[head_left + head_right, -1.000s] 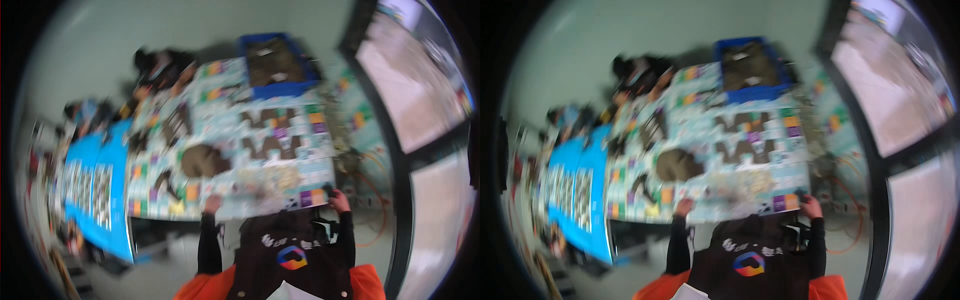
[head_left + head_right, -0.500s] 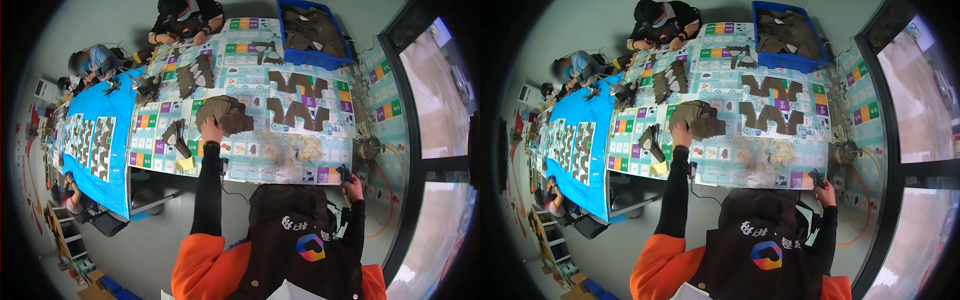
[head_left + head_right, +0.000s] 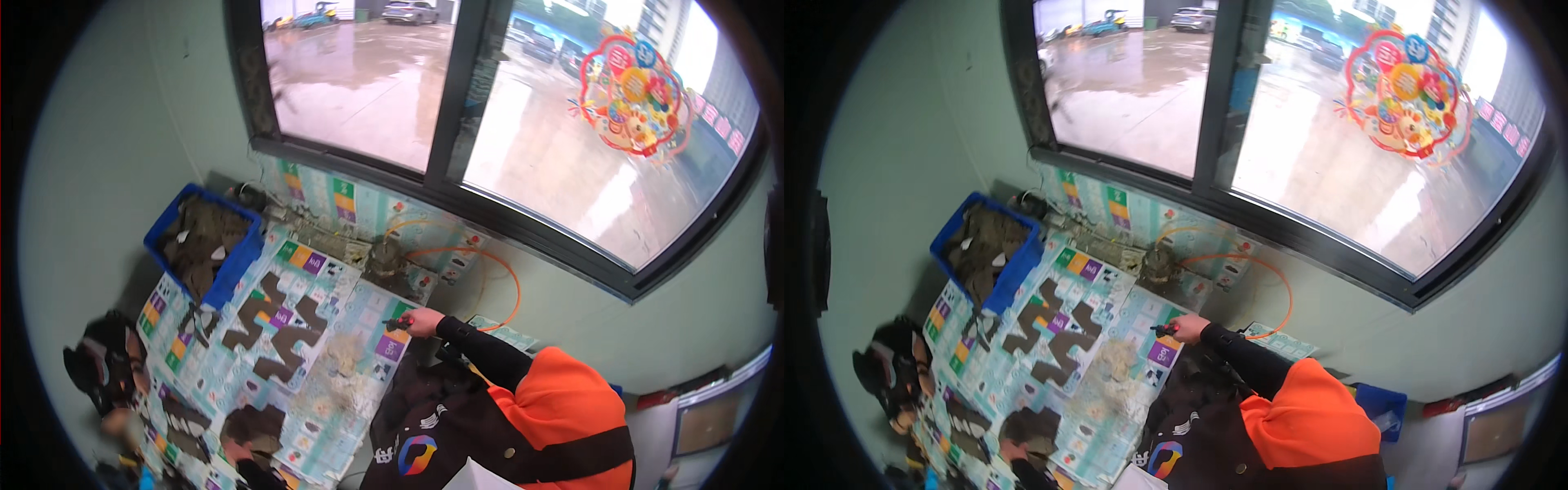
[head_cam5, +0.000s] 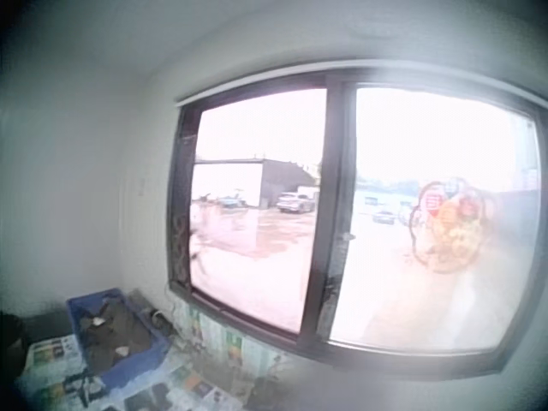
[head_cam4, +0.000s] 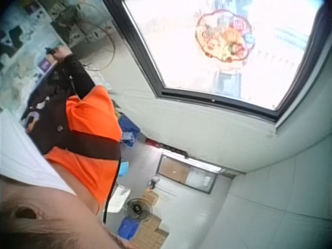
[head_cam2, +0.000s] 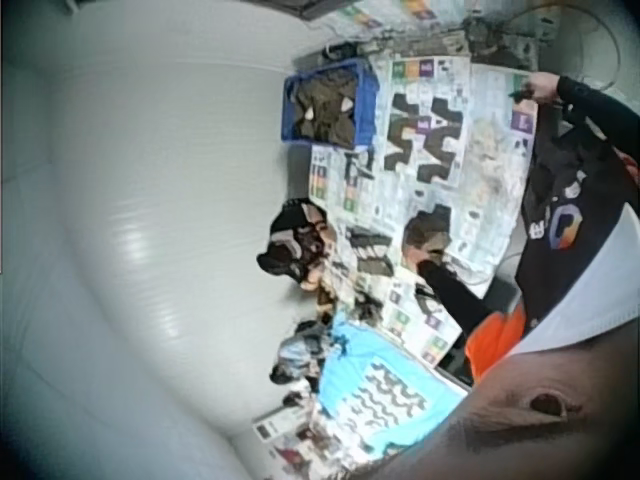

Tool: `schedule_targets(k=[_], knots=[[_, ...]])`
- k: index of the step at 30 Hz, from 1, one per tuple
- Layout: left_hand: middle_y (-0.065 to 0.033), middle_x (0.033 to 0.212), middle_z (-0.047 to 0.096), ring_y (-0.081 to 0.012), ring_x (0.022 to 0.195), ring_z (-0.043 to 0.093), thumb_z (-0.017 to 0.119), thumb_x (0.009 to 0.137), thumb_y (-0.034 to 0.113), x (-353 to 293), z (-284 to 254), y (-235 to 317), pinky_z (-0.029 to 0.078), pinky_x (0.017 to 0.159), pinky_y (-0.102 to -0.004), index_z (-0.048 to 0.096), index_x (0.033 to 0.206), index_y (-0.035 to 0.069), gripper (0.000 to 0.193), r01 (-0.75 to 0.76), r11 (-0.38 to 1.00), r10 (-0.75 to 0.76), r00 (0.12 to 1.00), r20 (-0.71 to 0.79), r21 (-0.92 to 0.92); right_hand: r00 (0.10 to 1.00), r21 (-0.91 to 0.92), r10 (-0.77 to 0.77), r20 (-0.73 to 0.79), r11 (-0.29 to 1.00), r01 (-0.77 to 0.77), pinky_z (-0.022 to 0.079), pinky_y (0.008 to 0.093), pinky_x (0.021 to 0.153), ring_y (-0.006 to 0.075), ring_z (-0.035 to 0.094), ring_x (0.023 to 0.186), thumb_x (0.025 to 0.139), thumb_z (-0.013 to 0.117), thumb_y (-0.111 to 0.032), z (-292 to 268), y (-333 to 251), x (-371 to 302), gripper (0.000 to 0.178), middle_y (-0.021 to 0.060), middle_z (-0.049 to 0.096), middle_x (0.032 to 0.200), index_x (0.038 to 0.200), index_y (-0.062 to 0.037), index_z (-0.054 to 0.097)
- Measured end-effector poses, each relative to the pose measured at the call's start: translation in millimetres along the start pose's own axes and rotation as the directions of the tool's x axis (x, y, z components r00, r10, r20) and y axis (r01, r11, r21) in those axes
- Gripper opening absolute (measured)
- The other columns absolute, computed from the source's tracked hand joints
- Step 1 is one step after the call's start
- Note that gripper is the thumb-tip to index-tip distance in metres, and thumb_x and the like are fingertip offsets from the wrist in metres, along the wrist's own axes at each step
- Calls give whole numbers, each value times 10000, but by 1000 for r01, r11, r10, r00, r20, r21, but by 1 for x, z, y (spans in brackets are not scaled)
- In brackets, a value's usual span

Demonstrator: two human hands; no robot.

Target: Assembling shoe upper components and using an air nozzle to clean or position them.

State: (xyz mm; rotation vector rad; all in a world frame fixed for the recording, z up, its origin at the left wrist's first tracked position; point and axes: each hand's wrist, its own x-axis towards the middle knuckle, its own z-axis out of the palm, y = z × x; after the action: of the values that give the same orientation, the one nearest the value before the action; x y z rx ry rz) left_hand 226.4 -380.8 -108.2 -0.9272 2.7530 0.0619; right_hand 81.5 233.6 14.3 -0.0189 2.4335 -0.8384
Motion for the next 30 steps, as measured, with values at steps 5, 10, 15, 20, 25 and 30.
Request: schedule_targets(k=[5,10,15,20,25,30], knots=[[-177,921,574,-337,865,541,747,522,310,-45,-52,21,417,794,-408,566,978,35,563,51,992,-72,980,186,117,997,-54,-78,17,995,79,456,356,593,250,589,637,649,499,-186,5,9,16,387,136,597,760,1017,-74,548],[-144,737,586,-317,652,558,566,721,265,-129,-101,78,434,560,-432,581,711,57,209,-149,988,135,964,-231,-45,988,-109,-152,41,982,155,458,344,599,247,584,637,678,514,-169,-6,25,45,300,123,604,720,966,-100,566],[-174,729,589,-322,711,577,548,741,256,-154,-113,164,442,615,-379,579,769,12,247,-122,900,137,991,6,-418,992,167,-12,125,986,-9,437,303,504,169,551,515,644,530,-140,-5,35,71,363,96,548,624,989,-26,519],[-136,735,613,-274,713,597,604,732,298,-168,-63,261,448,630,-333,606,780,36,267,-12,779,25,1000,12,-627,976,161,-115,184,983,86,439,315,515,208,554,525,654,534,-157,16,68,103,390,122,553,672,1015,-11,501],[-65,744,605,-112,627,571,607,771,152,-164,-61,338,463,481,-230,564,877,1,190,273,300,-155,960,235,-914,953,214,-7,302,975,-61,445,336,579,263,569,605,670,539,-182,5,61,105,360,145,562,713,989,-23,491],[-76,757,582,-125,608,564,577,787,116,-148,33,353,488,451,-240,521,951,7,204,293,56,-118,951,285,-954,958,146,-102,267,987,65,445,336,573,258,568,612,687,548,-198,7,73,119,315,147,552,708,952,-37,489]])
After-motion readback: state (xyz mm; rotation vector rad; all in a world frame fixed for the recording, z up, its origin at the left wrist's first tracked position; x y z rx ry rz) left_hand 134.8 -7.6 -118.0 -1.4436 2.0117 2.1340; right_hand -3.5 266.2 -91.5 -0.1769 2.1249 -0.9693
